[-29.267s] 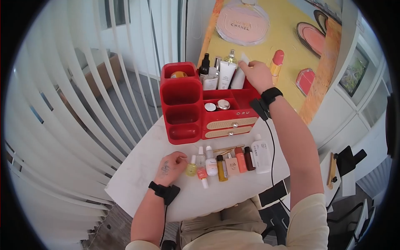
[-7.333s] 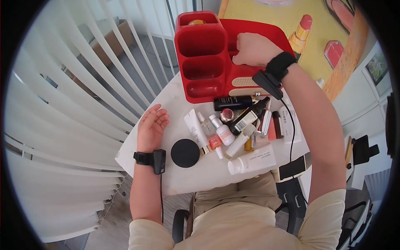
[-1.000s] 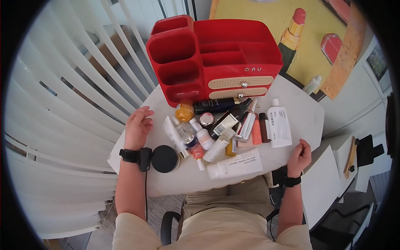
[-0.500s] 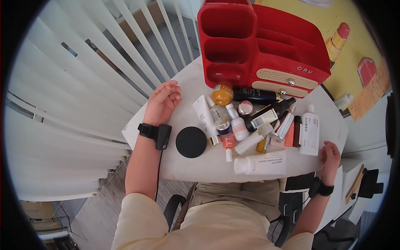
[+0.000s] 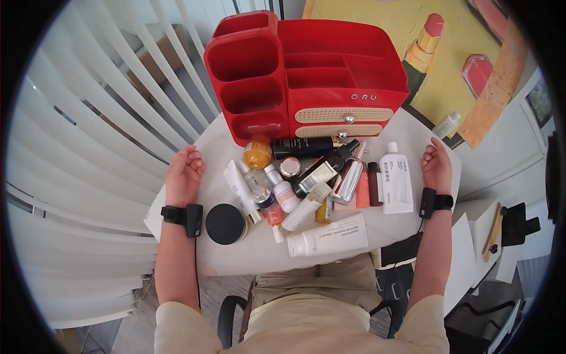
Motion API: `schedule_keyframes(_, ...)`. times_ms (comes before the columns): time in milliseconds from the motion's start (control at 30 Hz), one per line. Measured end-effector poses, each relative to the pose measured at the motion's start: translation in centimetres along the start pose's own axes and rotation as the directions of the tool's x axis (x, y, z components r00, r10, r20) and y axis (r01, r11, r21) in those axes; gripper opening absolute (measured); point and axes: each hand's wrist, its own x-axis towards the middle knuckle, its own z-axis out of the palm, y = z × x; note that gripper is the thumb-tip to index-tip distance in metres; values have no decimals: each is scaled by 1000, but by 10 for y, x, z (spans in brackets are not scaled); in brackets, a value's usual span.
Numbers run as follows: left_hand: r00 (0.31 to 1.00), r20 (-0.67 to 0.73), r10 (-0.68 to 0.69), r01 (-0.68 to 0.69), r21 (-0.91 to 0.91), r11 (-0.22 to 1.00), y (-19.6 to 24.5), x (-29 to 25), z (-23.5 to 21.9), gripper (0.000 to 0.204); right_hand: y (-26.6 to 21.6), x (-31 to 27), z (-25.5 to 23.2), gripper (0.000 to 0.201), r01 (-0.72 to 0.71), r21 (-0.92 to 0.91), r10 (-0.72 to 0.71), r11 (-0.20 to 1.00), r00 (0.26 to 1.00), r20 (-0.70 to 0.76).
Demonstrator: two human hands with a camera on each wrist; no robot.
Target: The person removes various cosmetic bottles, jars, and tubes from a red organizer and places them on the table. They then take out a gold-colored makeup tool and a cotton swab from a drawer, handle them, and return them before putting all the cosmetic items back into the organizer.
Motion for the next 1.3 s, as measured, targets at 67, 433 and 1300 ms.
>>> schedule_keyframes(67, 1000, 5, -12, 12, 8, 1000, 2, 4, 3, 26, 3, -1, -3, 31, 81, -43, -80, 996, 997, 19)
schedule_keyframes(433, 991, -71, 110, -101, 113, 988, -9, 8, 5, 22, 9, 3, -15, 33, 99, -181, -83, 978, 992, 93)
schedule_keyframes(1300, 999, 9, 32, -33, 174, 984, -2, -5, 18, 16, 18, 22, -55, 38, 127, -298, -86, 946, 985, 147)
